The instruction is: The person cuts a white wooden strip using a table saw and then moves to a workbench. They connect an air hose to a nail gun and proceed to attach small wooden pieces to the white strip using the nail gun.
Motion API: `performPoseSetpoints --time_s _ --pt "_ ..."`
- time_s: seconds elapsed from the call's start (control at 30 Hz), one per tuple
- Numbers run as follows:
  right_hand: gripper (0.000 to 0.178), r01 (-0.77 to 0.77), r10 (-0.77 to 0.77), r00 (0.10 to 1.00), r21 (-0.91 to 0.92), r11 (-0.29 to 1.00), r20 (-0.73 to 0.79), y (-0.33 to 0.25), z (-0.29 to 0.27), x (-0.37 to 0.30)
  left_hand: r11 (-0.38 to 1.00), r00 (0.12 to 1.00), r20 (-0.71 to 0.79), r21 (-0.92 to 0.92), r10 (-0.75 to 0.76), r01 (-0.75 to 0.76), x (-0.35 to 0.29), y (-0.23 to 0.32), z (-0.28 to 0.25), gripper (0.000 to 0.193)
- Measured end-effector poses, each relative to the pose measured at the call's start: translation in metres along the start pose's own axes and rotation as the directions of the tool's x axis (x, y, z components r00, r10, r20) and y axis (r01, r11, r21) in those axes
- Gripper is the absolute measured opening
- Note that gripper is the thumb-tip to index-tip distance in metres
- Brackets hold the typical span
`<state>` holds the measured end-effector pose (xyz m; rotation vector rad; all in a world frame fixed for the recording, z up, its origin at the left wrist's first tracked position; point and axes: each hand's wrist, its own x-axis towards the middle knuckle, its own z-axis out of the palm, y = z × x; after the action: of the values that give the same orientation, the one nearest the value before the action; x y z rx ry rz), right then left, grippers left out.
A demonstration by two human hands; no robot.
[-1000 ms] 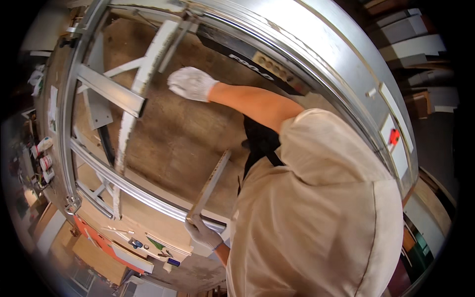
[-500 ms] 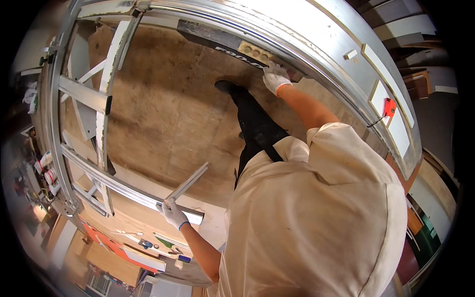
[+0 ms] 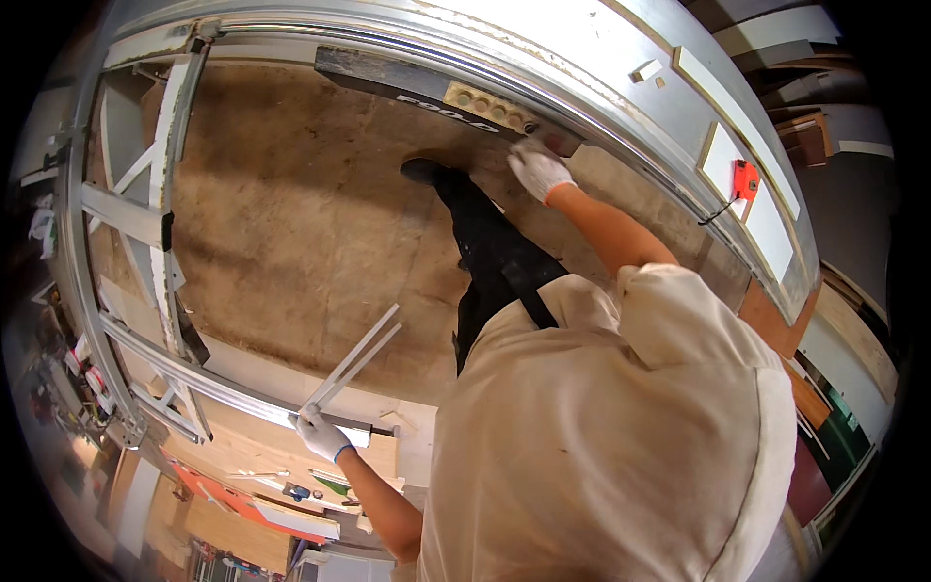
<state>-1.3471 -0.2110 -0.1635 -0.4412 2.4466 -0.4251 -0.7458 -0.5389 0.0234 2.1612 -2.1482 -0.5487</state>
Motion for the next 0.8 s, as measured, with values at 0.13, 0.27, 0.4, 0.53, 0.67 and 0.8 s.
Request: performPoseSetpoints --time_s 0.13,0.27,0.4,0.53,0.67,0.8 --pt "0.07 -0.267 0.349 0.892 -0.289 0.919 0.286 0.174 0.058 -0.001 0.989 0.997 0.023 -0.126 -0.077 0.079 0.009 -0.037 0.007 0.044" --pt "0.067 -0.355 0.423 0.884 -0.302 0.885 0.2 0.291 0.057 -0.017 0.98 0.995 -0.036 -0.179 -0.089 0.081 -0.008 0.011 0.0 0.033" --pt "0.065 0.02 0.659 0.745 0.983 -0.183 0.108 0.339 0.078 0.001 0.999 0.992 -0.123 0.041 0.003 0.002 0.013 -0.013 -0.005 0.037" --pt "0.064 0.325 0.666 0.746 0.873 -0.363 -0.001 0.385 0.082 -0.004 0.99 0.99 -0.128 0.13 0.064 -0.047 -0.008 -0.049 -0.001 0.043" --pt "0.066 0.258 0.559 0.805 0.966 -0.026 -0.2 0.383 0.058 -0.001 0.992 0.978 -0.172 0.071 0.114 -0.103 0.019 -0.033 0.014 0.049" --pt "0.063 0.171 0.628 0.773 0.983 -0.07 -0.09 0.388 0.06 -0.003 0.99 0.969 -0.209 0.084 0.131 -0.116 0.045 -0.055 0.012 0.053"
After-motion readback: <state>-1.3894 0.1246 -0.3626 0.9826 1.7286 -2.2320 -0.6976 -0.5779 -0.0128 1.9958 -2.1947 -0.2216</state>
